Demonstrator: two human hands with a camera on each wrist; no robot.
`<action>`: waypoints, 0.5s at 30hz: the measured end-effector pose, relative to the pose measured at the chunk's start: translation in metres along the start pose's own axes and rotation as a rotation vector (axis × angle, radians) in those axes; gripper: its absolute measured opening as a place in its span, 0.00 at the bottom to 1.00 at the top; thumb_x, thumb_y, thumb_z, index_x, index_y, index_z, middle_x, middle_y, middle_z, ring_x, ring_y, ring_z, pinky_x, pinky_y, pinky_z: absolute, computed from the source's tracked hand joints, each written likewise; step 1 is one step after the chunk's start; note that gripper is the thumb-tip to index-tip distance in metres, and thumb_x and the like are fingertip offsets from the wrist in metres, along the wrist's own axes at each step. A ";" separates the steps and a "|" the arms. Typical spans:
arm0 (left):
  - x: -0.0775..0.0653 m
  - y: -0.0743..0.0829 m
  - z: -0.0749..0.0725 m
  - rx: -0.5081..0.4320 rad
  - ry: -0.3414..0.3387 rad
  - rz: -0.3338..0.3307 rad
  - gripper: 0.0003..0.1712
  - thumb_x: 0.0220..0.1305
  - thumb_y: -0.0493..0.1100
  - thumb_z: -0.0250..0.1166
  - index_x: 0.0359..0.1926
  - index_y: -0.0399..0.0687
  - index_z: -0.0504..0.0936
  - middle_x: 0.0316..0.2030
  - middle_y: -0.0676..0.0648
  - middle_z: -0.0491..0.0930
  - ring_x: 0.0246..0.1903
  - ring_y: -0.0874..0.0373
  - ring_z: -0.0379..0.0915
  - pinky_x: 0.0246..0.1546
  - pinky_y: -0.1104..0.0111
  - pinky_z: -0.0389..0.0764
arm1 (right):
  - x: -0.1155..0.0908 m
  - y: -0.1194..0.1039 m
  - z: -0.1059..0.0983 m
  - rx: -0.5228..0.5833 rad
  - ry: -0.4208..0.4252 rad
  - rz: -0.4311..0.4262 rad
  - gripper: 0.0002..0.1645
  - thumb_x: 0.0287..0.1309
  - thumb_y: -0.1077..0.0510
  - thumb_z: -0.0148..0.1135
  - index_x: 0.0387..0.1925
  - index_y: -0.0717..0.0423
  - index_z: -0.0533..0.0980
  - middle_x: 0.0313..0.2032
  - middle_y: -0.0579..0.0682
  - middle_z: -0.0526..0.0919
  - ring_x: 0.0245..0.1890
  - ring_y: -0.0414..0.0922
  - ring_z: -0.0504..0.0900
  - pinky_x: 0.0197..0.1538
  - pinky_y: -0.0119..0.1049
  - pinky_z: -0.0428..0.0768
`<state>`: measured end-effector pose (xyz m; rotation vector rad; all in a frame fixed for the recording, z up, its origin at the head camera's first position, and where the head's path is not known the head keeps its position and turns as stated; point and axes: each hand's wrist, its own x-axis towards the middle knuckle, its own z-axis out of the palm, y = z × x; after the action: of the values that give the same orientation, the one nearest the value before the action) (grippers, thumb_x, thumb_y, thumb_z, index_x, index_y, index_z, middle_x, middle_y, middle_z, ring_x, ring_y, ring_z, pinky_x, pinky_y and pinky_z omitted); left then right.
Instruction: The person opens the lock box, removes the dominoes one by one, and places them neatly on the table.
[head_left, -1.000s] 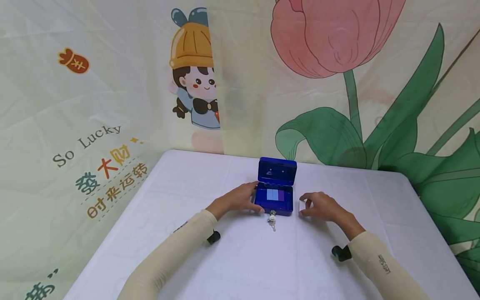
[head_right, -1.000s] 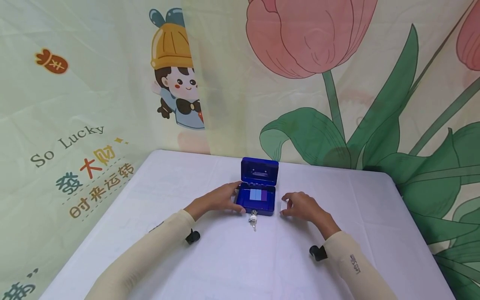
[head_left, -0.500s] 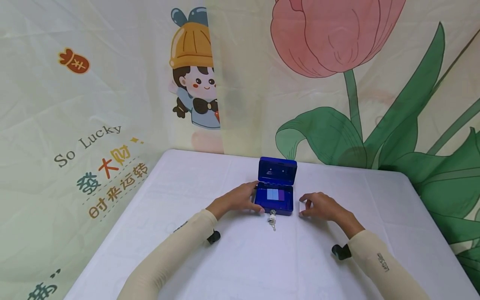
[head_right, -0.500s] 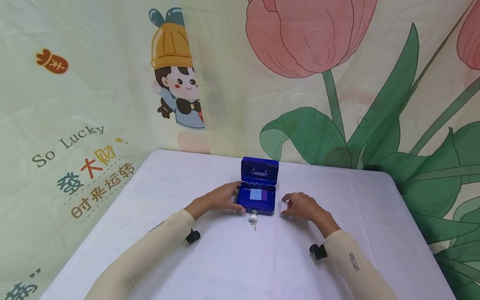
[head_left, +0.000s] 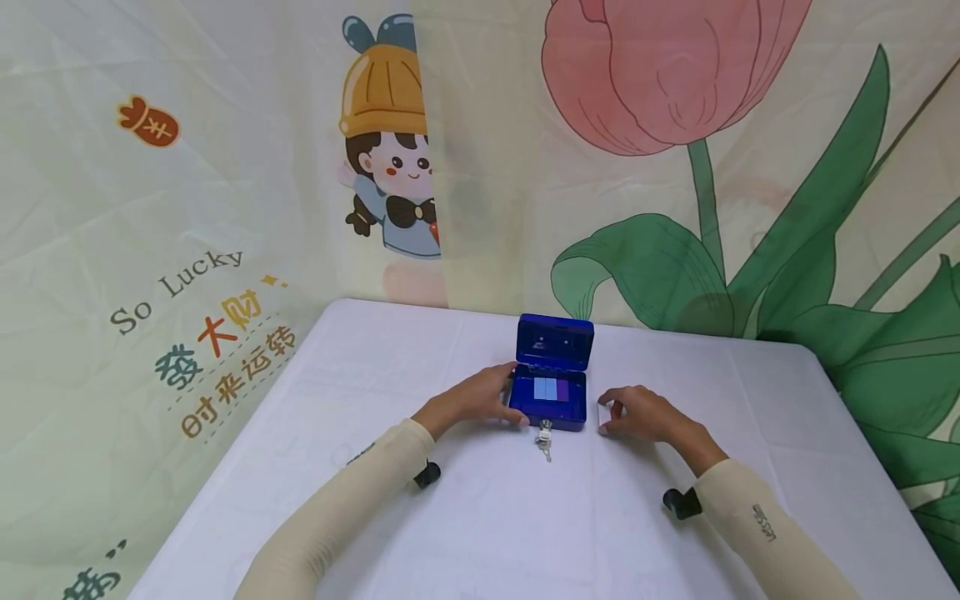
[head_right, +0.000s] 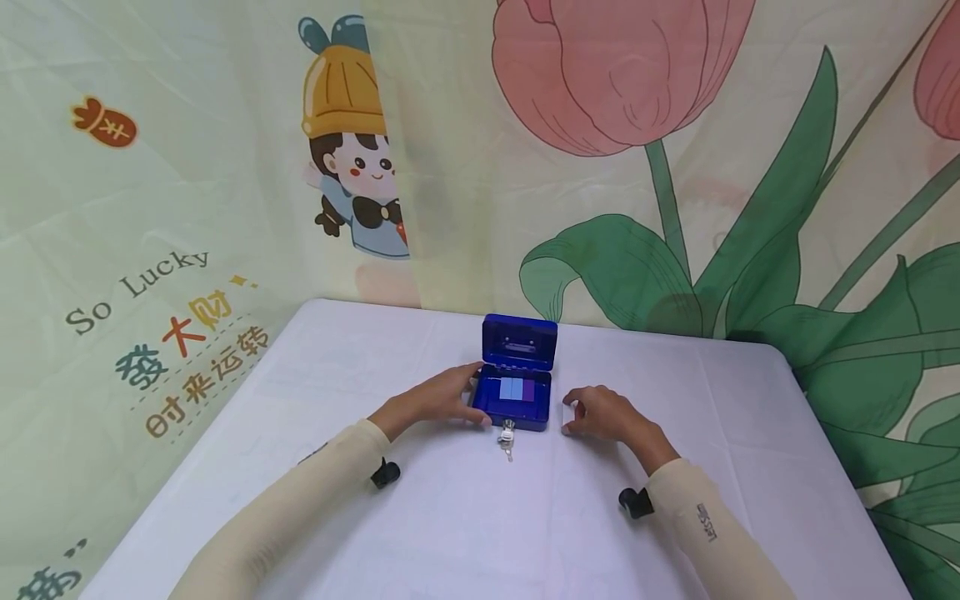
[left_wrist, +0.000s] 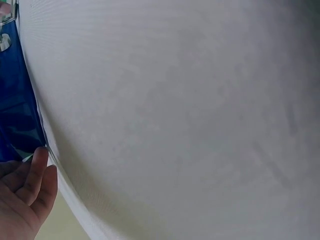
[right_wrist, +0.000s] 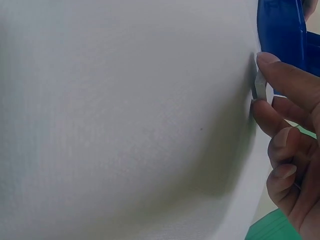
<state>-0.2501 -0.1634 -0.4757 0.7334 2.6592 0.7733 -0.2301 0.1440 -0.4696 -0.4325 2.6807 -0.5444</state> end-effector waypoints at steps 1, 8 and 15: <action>0.000 0.000 0.000 -0.002 0.001 0.001 0.65 0.49 0.63 0.78 0.78 0.46 0.53 0.73 0.42 0.66 0.72 0.49 0.61 0.73 0.54 0.63 | 0.000 0.000 0.000 0.000 0.000 -0.001 0.29 0.53 0.51 0.77 0.56 0.56 0.80 0.30 0.46 0.81 0.34 0.44 0.76 0.41 0.37 0.79; -0.001 0.000 0.000 -0.002 0.003 0.009 0.64 0.49 0.63 0.78 0.79 0.49 0.52 0.73 0.44 0.66 0.72 0.50 0.62 0.73 0.54 0.64 | 0.000 -0.001 0.001 0.004 0.002 -0.004 0.30 0.53 0.51 0.77 0.56 0.56 0.80 0.30 0.46 0.81 0.34 0.44 0.76 0.40 0.37 0.79; -0.002 0.001 -0.001 -0.020 0.003 0.013 0.63 0.50 0.62 0.78 0.79 0.49 0.53 0.72 0.44 0.66 0.72 0.50 0.62 0.73 0.53 0.63 | 0.000 -0.001 0.002 0.013 -0.003 0.002 0.30 0.53 0.51 0.77 0.57 0.55 0.80 0.30 0.46 0.80 0.34 0.44 0.76 0.40 0.36 0.79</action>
<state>-0.2487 -0.1642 -0.4744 0.7452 2.6477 0.8041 -0.2297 0.1428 -0.4709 -0.4269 2.6732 -0.5607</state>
